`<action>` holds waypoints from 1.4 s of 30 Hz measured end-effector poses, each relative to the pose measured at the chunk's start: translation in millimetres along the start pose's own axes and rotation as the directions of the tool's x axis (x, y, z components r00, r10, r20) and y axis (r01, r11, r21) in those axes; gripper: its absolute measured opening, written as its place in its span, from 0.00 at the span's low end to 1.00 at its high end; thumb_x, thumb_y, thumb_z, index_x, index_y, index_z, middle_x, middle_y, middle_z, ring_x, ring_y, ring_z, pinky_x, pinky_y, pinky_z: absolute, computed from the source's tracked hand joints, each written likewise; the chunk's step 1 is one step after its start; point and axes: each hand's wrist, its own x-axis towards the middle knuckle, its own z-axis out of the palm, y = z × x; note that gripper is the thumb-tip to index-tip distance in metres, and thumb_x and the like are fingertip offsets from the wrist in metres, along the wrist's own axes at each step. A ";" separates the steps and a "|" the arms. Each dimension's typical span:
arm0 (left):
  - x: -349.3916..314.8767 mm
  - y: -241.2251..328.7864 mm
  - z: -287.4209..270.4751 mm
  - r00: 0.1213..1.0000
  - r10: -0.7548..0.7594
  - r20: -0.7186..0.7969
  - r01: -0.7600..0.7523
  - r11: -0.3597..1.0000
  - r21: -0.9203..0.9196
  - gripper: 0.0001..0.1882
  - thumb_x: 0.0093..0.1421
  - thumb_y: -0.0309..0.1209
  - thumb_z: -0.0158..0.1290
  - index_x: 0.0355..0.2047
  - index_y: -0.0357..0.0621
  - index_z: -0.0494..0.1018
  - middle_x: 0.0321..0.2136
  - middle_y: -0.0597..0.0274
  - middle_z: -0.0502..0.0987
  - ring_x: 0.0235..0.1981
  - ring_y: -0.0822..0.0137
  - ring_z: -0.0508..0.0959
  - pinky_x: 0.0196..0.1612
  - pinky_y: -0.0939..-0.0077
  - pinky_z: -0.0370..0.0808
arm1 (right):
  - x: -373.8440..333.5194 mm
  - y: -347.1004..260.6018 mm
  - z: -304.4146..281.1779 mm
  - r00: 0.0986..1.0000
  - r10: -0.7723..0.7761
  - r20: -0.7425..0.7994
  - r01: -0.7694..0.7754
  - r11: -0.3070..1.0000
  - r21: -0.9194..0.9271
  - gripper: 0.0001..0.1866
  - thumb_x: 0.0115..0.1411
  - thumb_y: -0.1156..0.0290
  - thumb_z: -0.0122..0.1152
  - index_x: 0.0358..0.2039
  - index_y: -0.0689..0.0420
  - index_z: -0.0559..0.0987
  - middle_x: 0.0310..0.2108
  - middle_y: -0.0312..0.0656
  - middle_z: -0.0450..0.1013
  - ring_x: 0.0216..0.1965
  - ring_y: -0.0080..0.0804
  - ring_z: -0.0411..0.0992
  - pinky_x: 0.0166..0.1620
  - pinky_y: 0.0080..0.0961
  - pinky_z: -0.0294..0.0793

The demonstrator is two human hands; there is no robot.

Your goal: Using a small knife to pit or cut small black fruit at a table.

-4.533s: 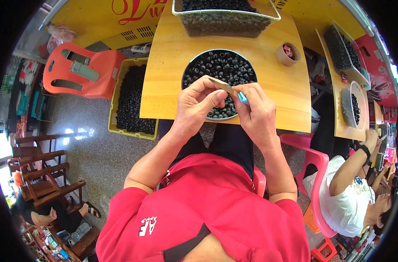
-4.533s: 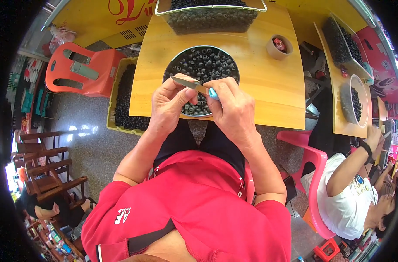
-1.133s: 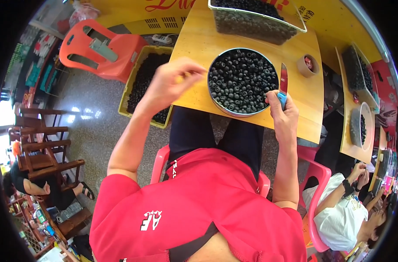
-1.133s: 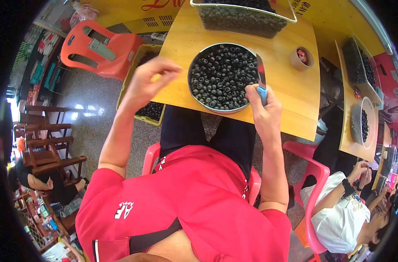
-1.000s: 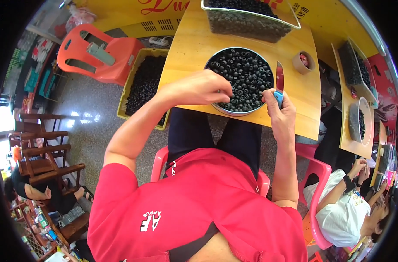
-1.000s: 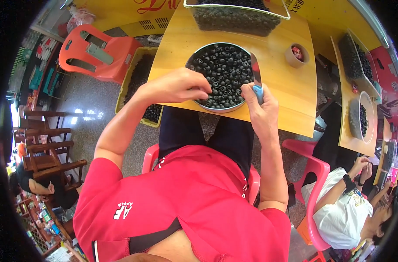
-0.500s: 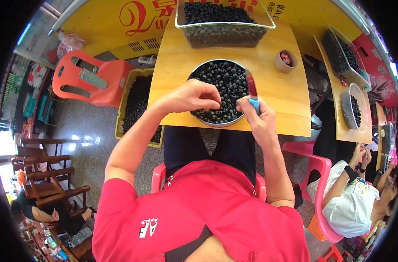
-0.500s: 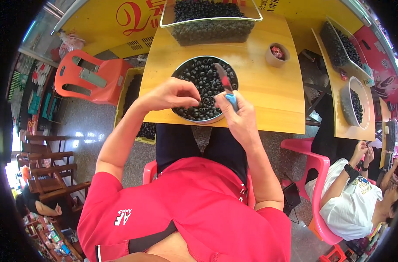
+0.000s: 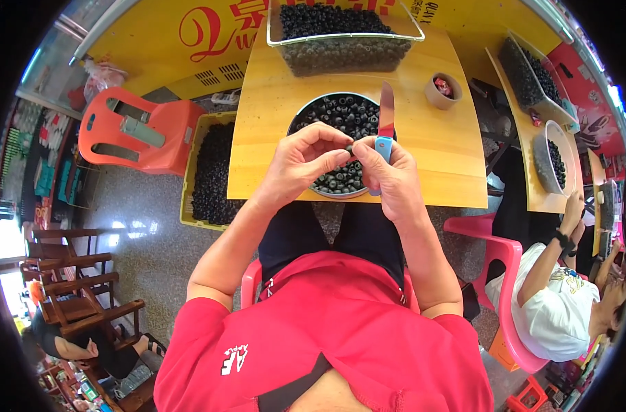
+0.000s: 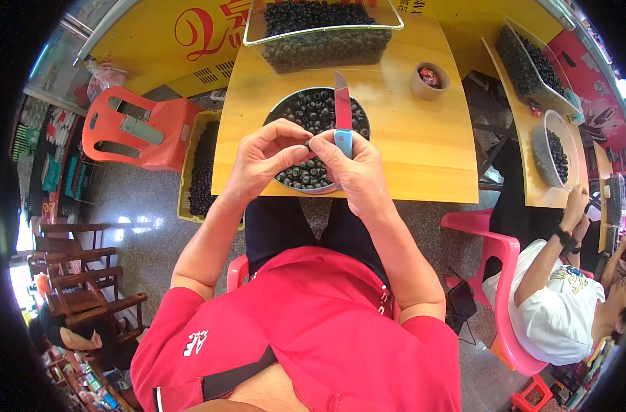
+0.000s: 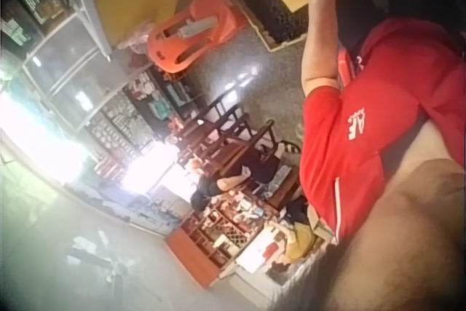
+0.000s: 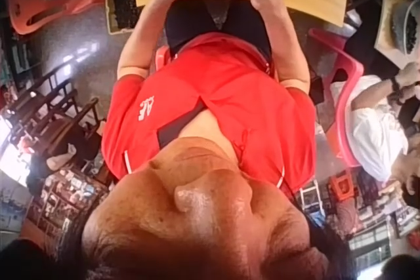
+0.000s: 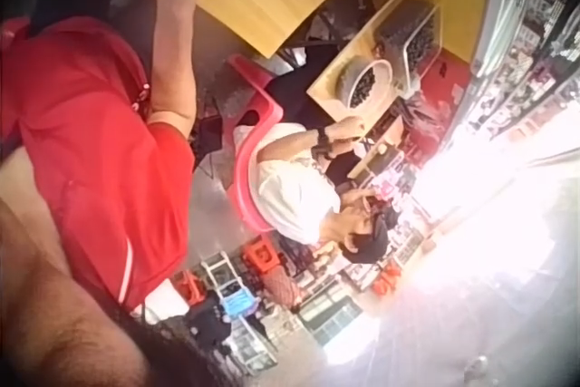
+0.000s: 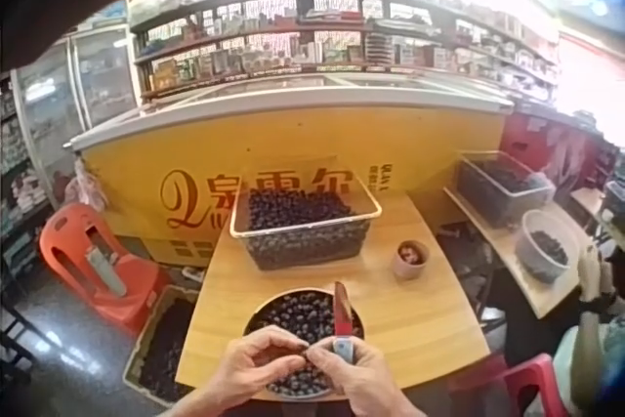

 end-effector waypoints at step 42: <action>-19.9 5.3 27.8 0.958 0.267 -0.101 -0.266 0.964 0.026 0.07 0.63 0.22 0.50 0.39 0.31 0.72 0.32 0.58 0.70 0.30 0.73 0.73 0.35 0.82 0.70 | -8.5 -0.8 -18.5 0.844 -0.462 0.273 0.364 0.120 -0.924 0.06 0.58 0.75 0.60 0.37 0.59 0.77 0.28 0.45 0.73 0.27 0.43 0.74 0.29 0.33 0.71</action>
